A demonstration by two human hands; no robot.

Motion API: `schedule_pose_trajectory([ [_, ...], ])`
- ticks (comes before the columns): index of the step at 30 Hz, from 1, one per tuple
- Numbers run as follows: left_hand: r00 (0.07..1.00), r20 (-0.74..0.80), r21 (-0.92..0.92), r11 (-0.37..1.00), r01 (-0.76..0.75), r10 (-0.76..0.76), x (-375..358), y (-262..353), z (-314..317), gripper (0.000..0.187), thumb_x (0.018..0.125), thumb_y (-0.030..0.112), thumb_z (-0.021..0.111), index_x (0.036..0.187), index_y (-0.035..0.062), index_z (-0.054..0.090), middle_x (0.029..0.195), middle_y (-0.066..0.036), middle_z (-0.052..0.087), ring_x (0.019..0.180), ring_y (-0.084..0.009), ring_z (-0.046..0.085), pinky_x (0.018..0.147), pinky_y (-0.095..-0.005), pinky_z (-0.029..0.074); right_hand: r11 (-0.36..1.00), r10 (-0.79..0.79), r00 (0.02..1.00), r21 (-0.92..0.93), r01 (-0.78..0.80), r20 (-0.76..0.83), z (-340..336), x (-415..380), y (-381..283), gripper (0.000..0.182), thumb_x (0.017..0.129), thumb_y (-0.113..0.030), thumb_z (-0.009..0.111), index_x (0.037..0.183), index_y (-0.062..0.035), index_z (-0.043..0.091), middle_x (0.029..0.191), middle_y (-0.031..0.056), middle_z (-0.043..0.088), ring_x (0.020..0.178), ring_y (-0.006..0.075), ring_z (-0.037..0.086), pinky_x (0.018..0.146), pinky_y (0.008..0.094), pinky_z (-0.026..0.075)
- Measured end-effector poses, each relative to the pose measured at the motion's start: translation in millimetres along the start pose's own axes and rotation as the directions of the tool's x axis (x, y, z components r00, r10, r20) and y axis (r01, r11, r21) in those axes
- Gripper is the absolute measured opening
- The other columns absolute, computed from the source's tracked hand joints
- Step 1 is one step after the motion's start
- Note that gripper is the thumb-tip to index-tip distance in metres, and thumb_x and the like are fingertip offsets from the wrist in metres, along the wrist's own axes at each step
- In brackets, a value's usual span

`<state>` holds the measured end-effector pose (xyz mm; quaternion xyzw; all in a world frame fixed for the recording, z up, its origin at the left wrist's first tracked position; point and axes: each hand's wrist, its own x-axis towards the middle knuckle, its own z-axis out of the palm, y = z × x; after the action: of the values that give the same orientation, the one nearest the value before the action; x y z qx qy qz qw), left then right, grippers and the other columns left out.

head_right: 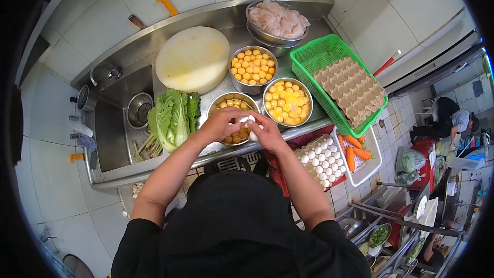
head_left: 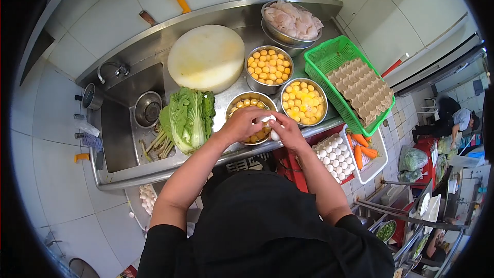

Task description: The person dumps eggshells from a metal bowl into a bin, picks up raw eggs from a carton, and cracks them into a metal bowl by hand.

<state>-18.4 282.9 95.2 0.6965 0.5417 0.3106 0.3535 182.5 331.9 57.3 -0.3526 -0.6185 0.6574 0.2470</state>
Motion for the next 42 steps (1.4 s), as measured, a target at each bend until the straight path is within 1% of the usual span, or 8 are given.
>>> schedule_pose_trajectory([
  [9, 0.984, -0.175, -0.065, 0.997, -0.051, 0.039, -2.7, -12.5, 1.7, 0.037, 0.079, 0.006, 0.059, 0.116, 0.0074, 0.065, 0.112, -0.015, 0.065, 0.101, -0.0295, 0.063, 0.087, -0.0359, 0.052, 0.931, -0.152, 0.984, -0.348, 0.112, -0.091, 9.0, 10.3, -10.0, 0.043, 0.094, -0.024, 0.061, 0.130, -0.0009, 0.054, 0.117, 0.0159, 0.064, 0.108, 0.0209, 0.060, 0.095, 0.0314, 0.045],
  [22, 0.968, -0.226, -0.251, 0.967, 0.050, -0.108, 10.1, -0.8, -9.1, 0.047, 0.075, 0.003, 0.070, 0.120, 0.0027, 0.060, 0.113, -0.011, 0.065, 0.098, -0.0164, 0.064, 0.084, -0.0298, 0.055, 0.997, -0.065, 0.991, -0.041, 0.061, -0.120, 22.8, 7.9, -59.0, 0.040, 0.094, -0.018, 0.061, 0.127, -0.0016, 0.047, 0.099, 0.0082, 0.064, 0.089, 0.0107, 0.059, 0.075, 0.0245, 0.050],
  [26, 0.906, -0.151, -0.851, 0.518, 0.083, -0.395, 3.9, -20.7, -13.2, 0.043, 0.078, 0.007, 0.066, 0.118, 0.0018, 0.053, 0.102, -0.012, 0.063, 0.091, -0.0173, 0.062, 0.082, -0.0318, 0.055, 0.878, 0.129, 0.990, 0.470, -0.086, -0.059, -9.7, -11.9, -31.5, 0.032, 0.090, -0.005, 0.058, 0.120, -0.0019, 0.049, 0.109, 0.0112, 0.057, 0.098, 0.0179, 0.060, 0.085, 0.0304, 0.052],
  [28, 0.893, -0.016, -0.990, 0.129, 0.047, -0.451, -5.7, -41.0, -15.2, 0.034, 0.084, 0.011, 0.055, 0.116, 0.0025, 0.050, 0.102, -0.014, 0.062, 0.086, -0.0185, 0.061, 0.083, -0.0356, 0.056, 0.993, 0.044, 0.990, 0.110, -0.029, -0.137, -17.8, -26.6, -11.6, 0.034, 0.088, 0.000, 0.055, 0.121, -0.0024, 0.049, 0.109, 0.0122, 0.058, 0.097, 0.0175, 0.061, 0.085, 0.0300, 0.052],
  [32, 0.884, 0.038, -0.999, 0.006, 0.046, -0.466, -13.4, -43.9, -15.2, 0.031, 0.084, 0.015, 0.049, 0.113, 0.0037, 0.050, 0.101, -0.015, 0.061, 0.084, -0.0202, 0.061, 0.082, -0.0367, 0.056, 0.991, 0.043, 0.963, -0.107, -0.074, -0.266, -6.1, -54.0, 17.1, 0.037, 0.090, -0.006, 0.058, 0.126, -0.0015, 0.047, 0.109, 0.0142, 0.059, 0.097, 0.0181, 0.062, 0.085, 0.0305, 0.051],
  [33, 0.894, 0.055, -0.998, -0.028, 0.047, -0.444, -13.2, -43.2, -14.6, 0.025, 0.084, 0.015, 0.052, 0.107, 0.0041, 0.052, 0.100, -0.016, 0.061, 0.084, -0.0203, 0.061, 0.082, -0.0363, 0.056, 0.898, -0.152, 0.946, -0.440, 0.011, -0.286, -3.9, -56.5, 29.1, 0.039, 0.092, -0.011, 0.060, 0.128, -0.0016, 0.047, 0.111, 0.0157, 0.059, 0.096, 0.0197, 0.063, 0.081, 0.0307, 0.051],
  [38, 0.866, -0.006, -0.985, 0.153, 0.081, -0.500, -3.4, -36.9, 0.8, 0.016, 0.084, 0.010, 0.064, 0.096, 0.0039, 0.056, 0.093, -0.011, 0.062, 0.079, -0.0178, 0.062, 0.074, -0.0294, 0.057, 0.571, -0.505, 0.826, -0.815, 0.101, -0.252, -5.3, -53.9, 88.8, 0.041, 0.092, -0.014, 0.061, 0.129, -0.0032, 0.048, 0.116, 0.0169, 0.059, 0.083, 0.0185, 0.063, 0.070, 0.0318, 0.051],
  [42, 0.877, 0.078, -0.841, 0.442, 0.314, -0.474, -3.0, -23.0, 9.1, 0.024, 0.079, 0.013, 0.077, 0.094, 0.0038, 0.061, 0.092, -0.007, 0.063, 0.087, -0.0137, 0.061, 0.080, -0.0293, 0.053, 0.966, -0.138, 0.858, -0.257, 0.007, -0.495, 3.9, -48.3, 61.0, 0.040, 0.096, -0.023, 0.057, 0.131, -0.0048, 0.047, 0.106, 0.0105, 0.062, 0.063, 0.0115, 0.059, 0.058, 0.0269, 0.050],
])
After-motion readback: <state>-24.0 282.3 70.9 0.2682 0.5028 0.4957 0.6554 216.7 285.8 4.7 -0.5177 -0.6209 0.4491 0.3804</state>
